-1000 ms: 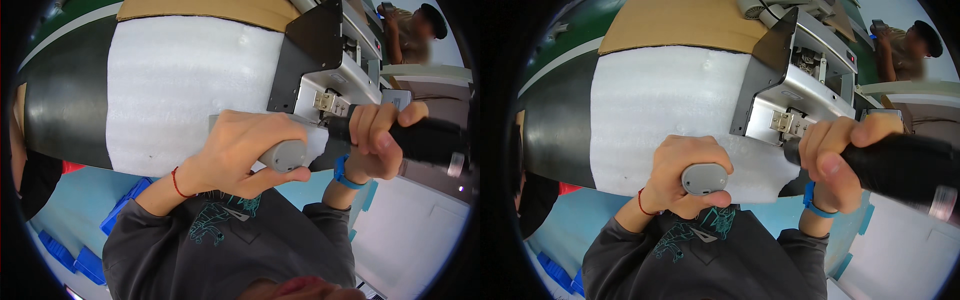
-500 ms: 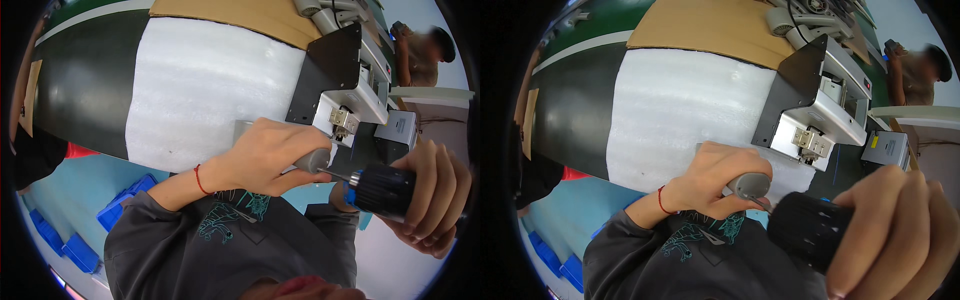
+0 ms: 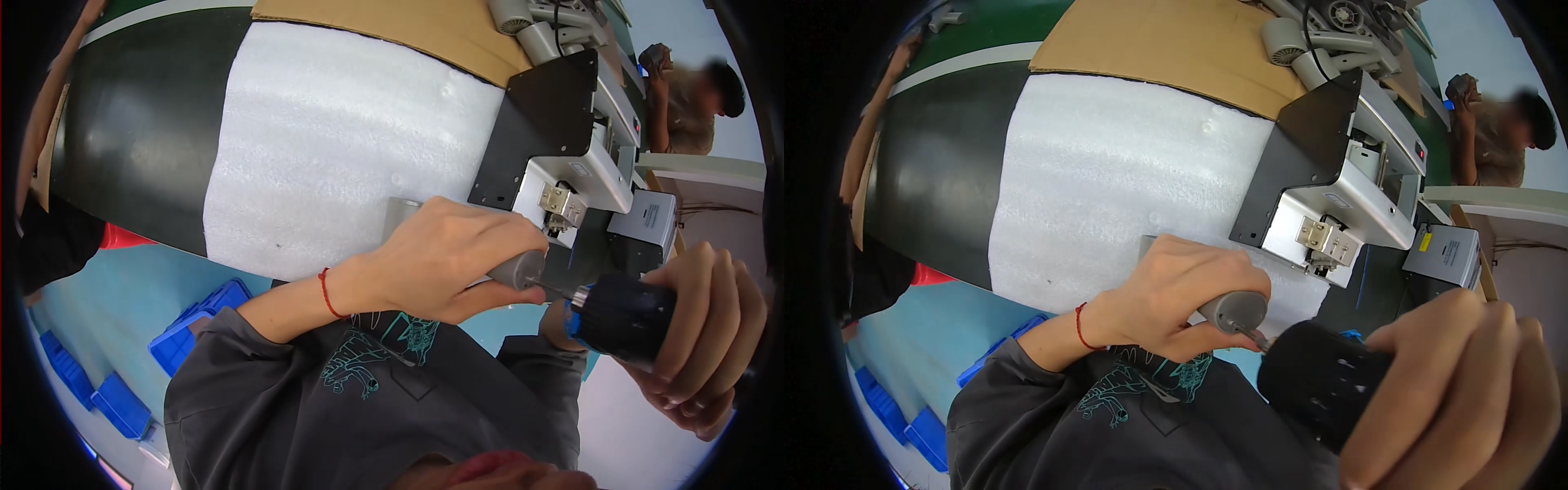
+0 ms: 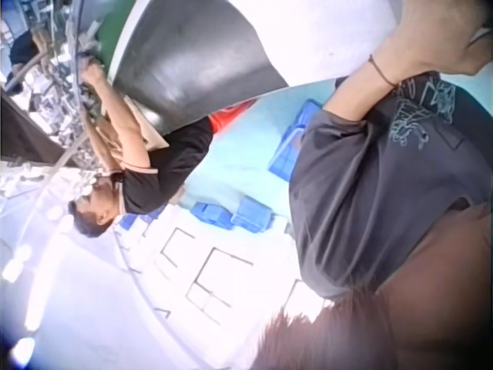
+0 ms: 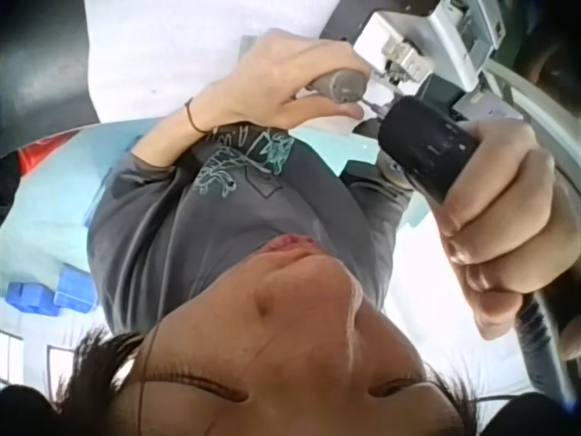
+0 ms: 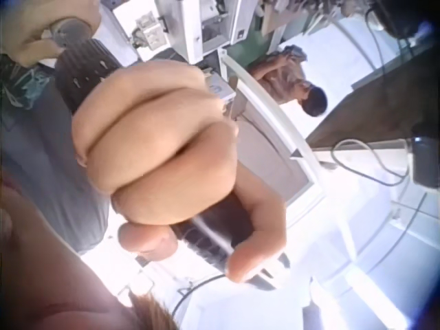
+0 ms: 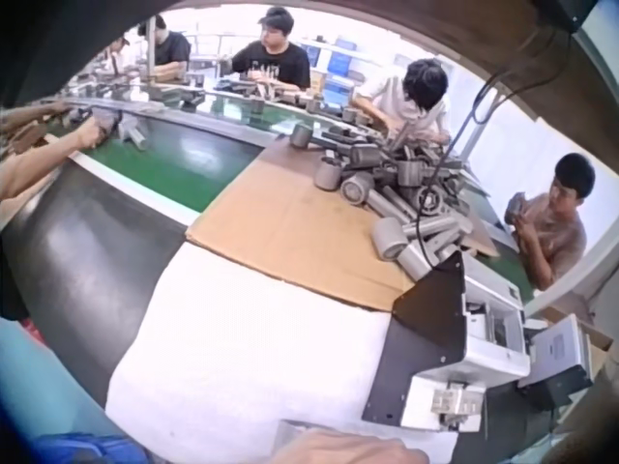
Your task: Using a motorized screwdriver to assemble plastic components on a production line.
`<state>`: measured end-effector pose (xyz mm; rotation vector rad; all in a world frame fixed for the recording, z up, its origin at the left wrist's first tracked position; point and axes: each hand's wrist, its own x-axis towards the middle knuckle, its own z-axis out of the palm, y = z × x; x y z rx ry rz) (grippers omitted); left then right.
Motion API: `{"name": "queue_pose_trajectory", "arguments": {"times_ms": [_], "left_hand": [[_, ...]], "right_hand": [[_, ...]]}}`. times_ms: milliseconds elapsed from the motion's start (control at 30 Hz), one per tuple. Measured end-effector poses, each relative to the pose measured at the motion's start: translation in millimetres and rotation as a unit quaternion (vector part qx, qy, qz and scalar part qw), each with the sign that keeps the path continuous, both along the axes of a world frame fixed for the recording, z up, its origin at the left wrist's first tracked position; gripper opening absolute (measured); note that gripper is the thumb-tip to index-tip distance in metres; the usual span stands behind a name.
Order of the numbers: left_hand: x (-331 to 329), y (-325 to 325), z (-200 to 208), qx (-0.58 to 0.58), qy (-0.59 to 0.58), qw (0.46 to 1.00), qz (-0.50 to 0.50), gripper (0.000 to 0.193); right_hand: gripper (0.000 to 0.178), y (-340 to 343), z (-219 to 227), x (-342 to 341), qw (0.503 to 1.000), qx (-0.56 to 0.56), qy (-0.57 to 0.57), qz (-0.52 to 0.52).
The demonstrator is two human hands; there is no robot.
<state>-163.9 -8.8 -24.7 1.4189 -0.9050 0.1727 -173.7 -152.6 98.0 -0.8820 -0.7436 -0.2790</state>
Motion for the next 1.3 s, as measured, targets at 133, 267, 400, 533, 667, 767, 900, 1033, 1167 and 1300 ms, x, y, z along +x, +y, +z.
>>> {"name": "queue_pose_trajectory", "arguments": {"times_ms": [133, 267, 400, 533, 667, 767, 900, 1033, 1167, 1300], "left_hand": [[-2.1, -3.3, -3.9, -0.031, 0.008, 0.999, 0.019, 0.035], [-2.6, -3.5, -3.3, -0.015, 0.016, 1.000, 0.007, 0.034], [-1.7, 0.4, -5.6, -0.019, 0.022, 0.999, 0.019, 0.034], [-0.1, 1.9, -7.5, -0.009, 0.016, 1.000, 0.024, 0.036], [-0.6, 4.0, -6.9, 0.004, 0.015, 0.999, 0.038, 0.035], [-1.3, 8.0, -3.0, 0.034, 0.042, 0.998, 0.035, 0.032], [9.1, 11.9, 19.9, 0.048, 0.085, 0.995, 0.038, 0.028], [91.5, 78.1, 37.2, 0.271, -0.091, 0.930, 0.232, 0.026], [223.0, 182.6, 20.2, 0.529, -0.194, 0.758, 0.329, 0.028], [325.4, 228.9, -9.1, 0.732, -0.030, 0.613, 0.295, 0.044]], "right_hand": [[0.046, 1.5, -2.9, -2.7, 0.999, -0.023, 0.028, -0.020], [0.045, 2.0, -6.1, -5.5, 0.996, -0.051, 0.060, -0.045], [0.044, -19.3, -1.2, -15.1, 0.990, -0.081, 0.095, -0.058], [0.044, -22.1, 0.4, -22.8, 0.983, -0.108, 0.125, -0.075], [0.043, -14.6, -0.6, -23.0, 0.979, -0.121, 0.138, -0.092], [0.043, -38.7, 6.6, -38.9, 0.980, -0.113, 0.132, -0.095], [0.034, -17.4, 5.5, 6.6, 0.994, -0.034, -0.075, 0.070], [0.032, -55.4, -2.5, -11.0, 0.984, 0.033, -0.093, -0.146], [0.037, -64.3, -39.1, -8.9, 0.974, -0.006, 0.035, -0.222], [0.043, -65.8, -59.1, -1.5, 0.975, -0.053, 0.065, -0.205]]}}
